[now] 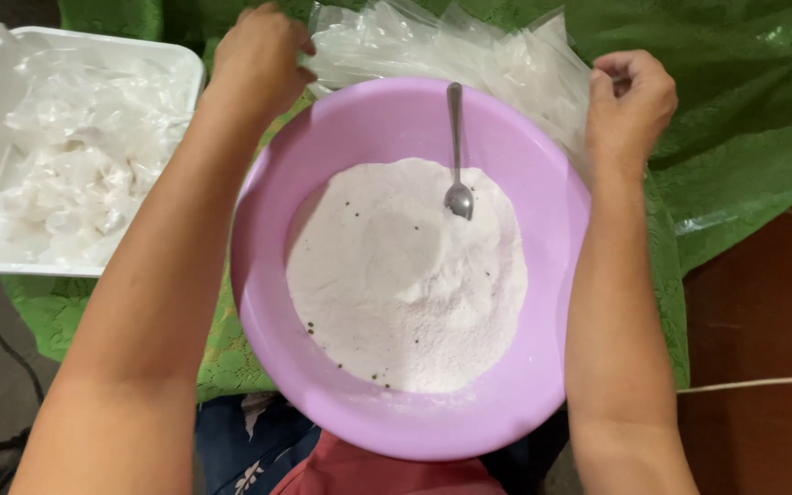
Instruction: The person is manually filling small plastic bags with white powder using a spoon and then tying each bag closed.
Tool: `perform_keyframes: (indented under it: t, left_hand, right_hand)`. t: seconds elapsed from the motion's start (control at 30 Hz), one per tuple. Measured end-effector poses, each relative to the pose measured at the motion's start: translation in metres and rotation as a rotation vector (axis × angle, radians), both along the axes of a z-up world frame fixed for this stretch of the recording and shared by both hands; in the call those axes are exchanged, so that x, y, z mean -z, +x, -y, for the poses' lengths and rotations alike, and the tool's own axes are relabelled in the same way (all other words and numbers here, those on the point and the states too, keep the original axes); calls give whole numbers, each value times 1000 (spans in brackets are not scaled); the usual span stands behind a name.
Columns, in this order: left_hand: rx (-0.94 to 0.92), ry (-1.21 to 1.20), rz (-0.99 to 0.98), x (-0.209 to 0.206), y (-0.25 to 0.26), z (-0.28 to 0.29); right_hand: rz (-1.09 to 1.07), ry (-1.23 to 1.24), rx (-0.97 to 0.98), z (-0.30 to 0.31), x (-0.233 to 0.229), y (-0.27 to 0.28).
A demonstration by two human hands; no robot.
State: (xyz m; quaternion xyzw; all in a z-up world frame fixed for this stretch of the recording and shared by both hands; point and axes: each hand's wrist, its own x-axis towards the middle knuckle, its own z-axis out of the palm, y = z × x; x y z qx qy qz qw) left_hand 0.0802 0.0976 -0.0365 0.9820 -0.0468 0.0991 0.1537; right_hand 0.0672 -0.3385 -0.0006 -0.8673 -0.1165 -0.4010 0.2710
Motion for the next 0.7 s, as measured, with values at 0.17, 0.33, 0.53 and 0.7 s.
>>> perform_keyframes:
  t: [0.17, 0.33, 0.53, 0.7]
  left_hand:
    - [48, 248, 44, 25, 68, 23]
    - [-50, -99, -297, 34, 86, 13]
    - [-95, -92, -399, 32, 74, 16]
    - [-36, -202, -154, -10, 34, -13]
  right_hand:
    - [73, -43, -7, -9, -10, -8]
    - [26, 13, -82, -31, -26, -27]
    - [36, 41, -158, -44, -35, -32]
    - [-149, 145, -159, -70, -35, -37]
